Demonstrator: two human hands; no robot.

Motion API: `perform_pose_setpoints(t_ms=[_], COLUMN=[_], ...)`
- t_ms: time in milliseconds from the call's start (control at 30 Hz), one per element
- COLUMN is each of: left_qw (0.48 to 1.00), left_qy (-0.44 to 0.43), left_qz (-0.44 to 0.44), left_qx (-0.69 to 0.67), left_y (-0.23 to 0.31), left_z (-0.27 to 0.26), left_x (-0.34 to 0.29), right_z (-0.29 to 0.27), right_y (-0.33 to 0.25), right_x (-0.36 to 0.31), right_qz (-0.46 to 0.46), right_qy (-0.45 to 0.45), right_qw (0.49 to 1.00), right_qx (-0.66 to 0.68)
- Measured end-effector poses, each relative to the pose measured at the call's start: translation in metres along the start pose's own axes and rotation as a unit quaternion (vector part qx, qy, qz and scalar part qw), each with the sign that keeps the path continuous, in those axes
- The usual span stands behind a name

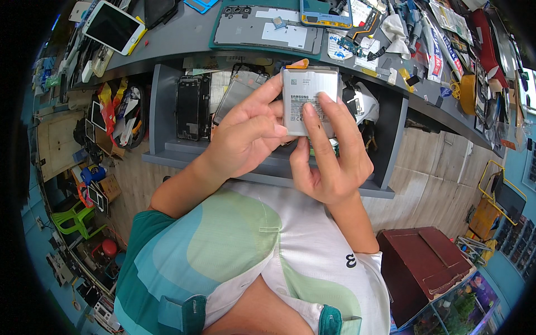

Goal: The person removes a smartphone battery by prying it out with a screwdriver, then cleans the battery and phone interior with a liquid from a bottle. The person then places a new battery into the phone and secures it with adhesive tape.

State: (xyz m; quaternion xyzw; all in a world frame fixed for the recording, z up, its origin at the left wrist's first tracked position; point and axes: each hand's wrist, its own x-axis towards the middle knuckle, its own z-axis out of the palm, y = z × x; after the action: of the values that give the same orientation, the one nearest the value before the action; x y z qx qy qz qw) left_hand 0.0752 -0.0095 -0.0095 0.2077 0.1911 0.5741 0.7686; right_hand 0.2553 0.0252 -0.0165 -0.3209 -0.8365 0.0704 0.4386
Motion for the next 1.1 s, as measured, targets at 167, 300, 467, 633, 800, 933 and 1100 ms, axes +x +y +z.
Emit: perform_pose_setpoints(t_ms=[167, 300, 467, 633, 800, 933, 1100], left_qw=[0.997, 0.993, 0.986, 0.988, 0.987, 0.987, 0.987], left_qy=[-0.011, -0.018, -0.017, -0.011, -0.015, -0.007, -0.008], left_qz=[-0.014, -0.022, -0.028, -0.024, -0.044, -0.044, -0.056], left_qx=[0.069, 0.111, 0.164, 0.151, 0.156, 0.154, 0.151], left_y=[0.008, 0.016, 0.018, 0.015, 0.022, 0.022, 0.024], left_z=[-0.004, -0.006, -0.006, -0.009, -0.005, -0.004, -0.004], left_x=[-0.001, 0.0, -0.002, -0.003, -0.003, -0.004, -0.004], right_z=[0.001, -0.001, -0.002, -0.002, -0.003, -0.001, -0.003], right_y=[0.001, 0.0, -0.002, -0.002, -0.002, -0.001, -0.003], right_x=[-0.001, 0.0, -0.002, -0.002, -0.002, -0.004, -0.003], right_qz=[0.004, 0.01, 0.027, 0.031, 0.033, 0.031, 0.038], right_qy=[0.005, 0.003, -0.009, -0.012, -0.008, -0.009, -0.015], right_qw=[1.0, 1.0, 1.0, 0.999, 0.999, 0.999, 0.999], right_qx=[0.001, 0.006, 0.009, 0.015, 0.012, 0.014, 0.007])
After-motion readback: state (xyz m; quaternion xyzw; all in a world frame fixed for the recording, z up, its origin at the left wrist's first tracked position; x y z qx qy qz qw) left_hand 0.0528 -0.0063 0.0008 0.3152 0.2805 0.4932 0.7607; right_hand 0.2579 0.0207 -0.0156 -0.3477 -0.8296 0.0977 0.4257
